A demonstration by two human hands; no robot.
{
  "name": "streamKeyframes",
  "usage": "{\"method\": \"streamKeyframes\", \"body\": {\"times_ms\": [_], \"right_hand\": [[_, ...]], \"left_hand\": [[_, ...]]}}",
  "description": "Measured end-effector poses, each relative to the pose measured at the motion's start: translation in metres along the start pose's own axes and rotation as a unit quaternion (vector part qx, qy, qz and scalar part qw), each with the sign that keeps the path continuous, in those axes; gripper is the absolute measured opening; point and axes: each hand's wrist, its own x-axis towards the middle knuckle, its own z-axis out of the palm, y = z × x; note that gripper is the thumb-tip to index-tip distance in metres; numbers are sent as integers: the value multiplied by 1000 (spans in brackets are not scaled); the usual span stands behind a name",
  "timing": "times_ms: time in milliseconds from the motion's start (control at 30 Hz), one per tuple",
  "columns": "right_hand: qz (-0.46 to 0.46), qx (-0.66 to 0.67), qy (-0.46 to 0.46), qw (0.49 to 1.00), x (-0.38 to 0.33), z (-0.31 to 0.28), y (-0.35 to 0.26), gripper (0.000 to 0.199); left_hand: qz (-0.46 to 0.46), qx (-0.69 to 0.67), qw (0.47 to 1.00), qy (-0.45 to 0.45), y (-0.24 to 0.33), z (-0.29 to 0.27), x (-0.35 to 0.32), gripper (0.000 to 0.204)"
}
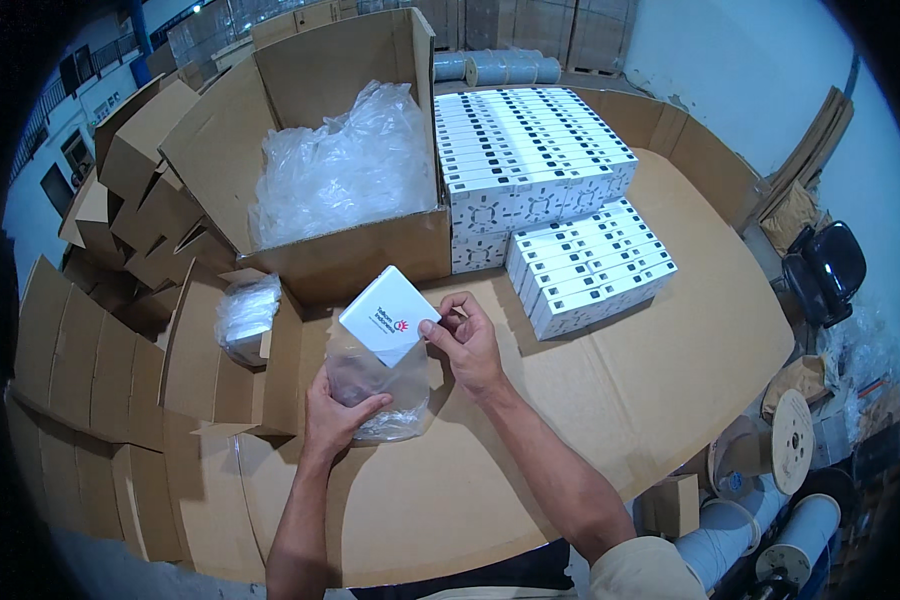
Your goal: Packing small white boxes into plastic bags and larger cardboard boxes.
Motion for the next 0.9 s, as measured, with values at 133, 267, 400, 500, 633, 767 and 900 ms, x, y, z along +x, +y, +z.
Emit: {"method": "streamKeyframes", "body": {"times_ms": [133, 267, 400, 500, 633, 767, 900], "right_hand": [[25, -3, -11, 1000, -2, -2, -2, 30], [2, -8, -12, 1000, -1, 3, 1, 30], [0, -25, -19, 1000, -1, -3, 3, 30], [0, -25, -23, 999, 0, -2, 5, 30], [-4, -69, -23, 997, 1, -10, 11, 30], [11, -102, -24, 994, 0, -5, 10, 29], [19, -98, -26, 995, -2, 3, 6, 28]], "left_hand": [[-10, -14, 1000, 4, 2, 1, 0, 59], [2, -37, 999, 9, -9, 1, 2, 59], [-10, 0, 1000, 4, -4, 1, 2, 58], [2, -13, 1000, 8, -8, 1, 1, 57], [3, -16, 1000, 17, -3, 3, 1, 54], [11, -9, 1000, 26, -8, 2, 1, 52], [14, -31, 999, 30, -3, 3, 1, 53]]}}
